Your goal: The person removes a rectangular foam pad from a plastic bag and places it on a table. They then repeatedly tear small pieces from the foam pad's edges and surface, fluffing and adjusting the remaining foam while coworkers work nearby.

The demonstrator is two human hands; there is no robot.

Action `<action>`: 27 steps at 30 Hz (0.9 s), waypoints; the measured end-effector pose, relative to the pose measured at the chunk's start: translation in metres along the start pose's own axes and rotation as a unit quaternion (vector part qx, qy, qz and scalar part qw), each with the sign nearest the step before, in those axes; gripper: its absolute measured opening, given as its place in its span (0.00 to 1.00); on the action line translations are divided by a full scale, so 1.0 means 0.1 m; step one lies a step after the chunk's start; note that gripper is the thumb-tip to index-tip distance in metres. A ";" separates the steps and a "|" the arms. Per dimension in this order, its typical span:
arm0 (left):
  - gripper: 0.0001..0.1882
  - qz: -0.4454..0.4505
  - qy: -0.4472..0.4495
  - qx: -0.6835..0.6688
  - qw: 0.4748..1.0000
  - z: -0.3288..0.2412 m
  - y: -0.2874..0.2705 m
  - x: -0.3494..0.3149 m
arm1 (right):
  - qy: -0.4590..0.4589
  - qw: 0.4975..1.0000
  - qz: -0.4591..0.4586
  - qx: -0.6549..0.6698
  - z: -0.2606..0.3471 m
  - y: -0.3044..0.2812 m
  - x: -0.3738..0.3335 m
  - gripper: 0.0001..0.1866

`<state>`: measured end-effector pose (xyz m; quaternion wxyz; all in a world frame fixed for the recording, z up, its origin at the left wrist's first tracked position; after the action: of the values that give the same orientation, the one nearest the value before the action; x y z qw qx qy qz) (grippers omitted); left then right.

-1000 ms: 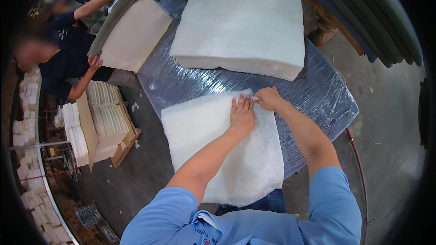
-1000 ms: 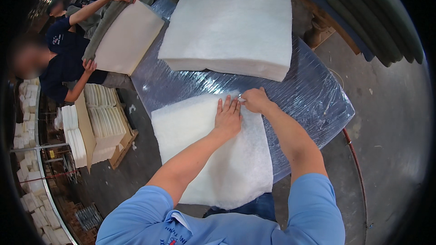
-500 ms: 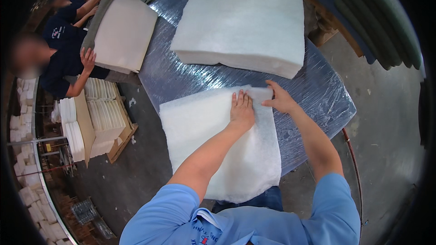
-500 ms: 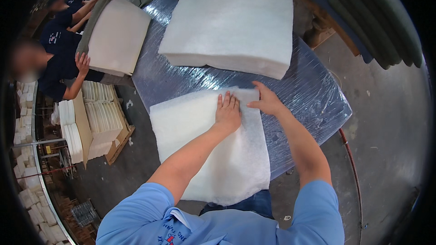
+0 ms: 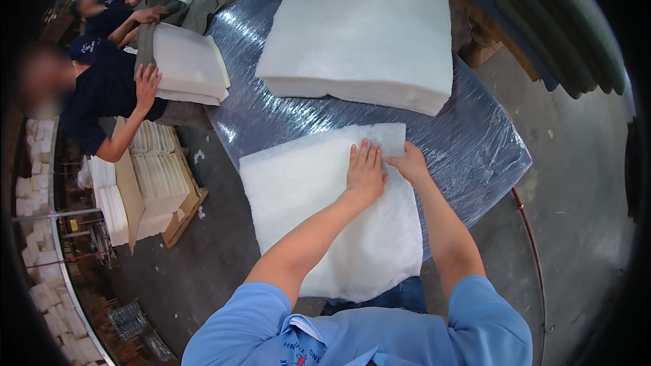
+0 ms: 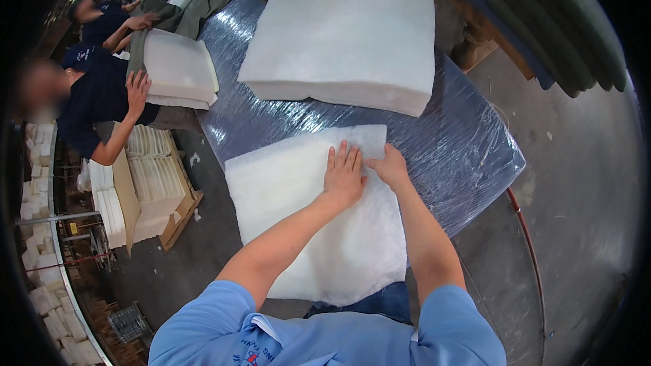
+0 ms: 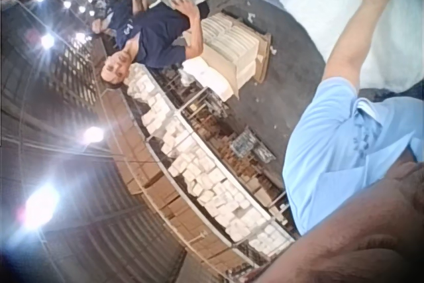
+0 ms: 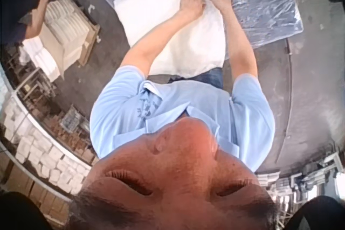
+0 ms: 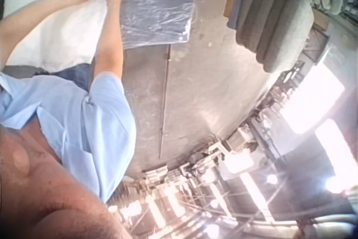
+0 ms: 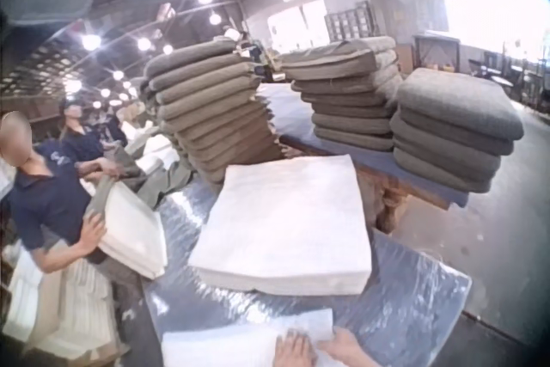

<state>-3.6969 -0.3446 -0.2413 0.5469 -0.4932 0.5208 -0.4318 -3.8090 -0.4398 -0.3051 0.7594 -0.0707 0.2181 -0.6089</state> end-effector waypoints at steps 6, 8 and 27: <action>0.38 0.011 0.010 0.015 1.000 0.03 0.08 0.04 | 0.004 0.976 0.032 -0.214 0.10 0.15 0.05 0.21; 0.38 0.035 0.008 0.024 0.999 0.04 0.13 0.00 | 0.017 0.970 0.075 -0.231 0.14 0.25 0.06 0.21; 0.35 0.056 0.020 0.062 0.996 0.06 0.28 0.04 | 0.021 0.966 0.029 -0.257 0.13 0.34 -0.04 0.25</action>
<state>-3.6922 -0.3440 -0.2700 0.5892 -0.4202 0.5302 -0.4417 -3.7738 -0.4299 -0.3055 0.7284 -0.2446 0.3847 -0.5115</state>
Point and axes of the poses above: each hand's wrist, its own x-axis towards the middle knuckle, its own y-axis out of the palm, z = x × y, the point moved 5 cm from there along x, towards the middle knuckle, and after that the axes turned 12 degrees about -z, right-handed, at the moved point
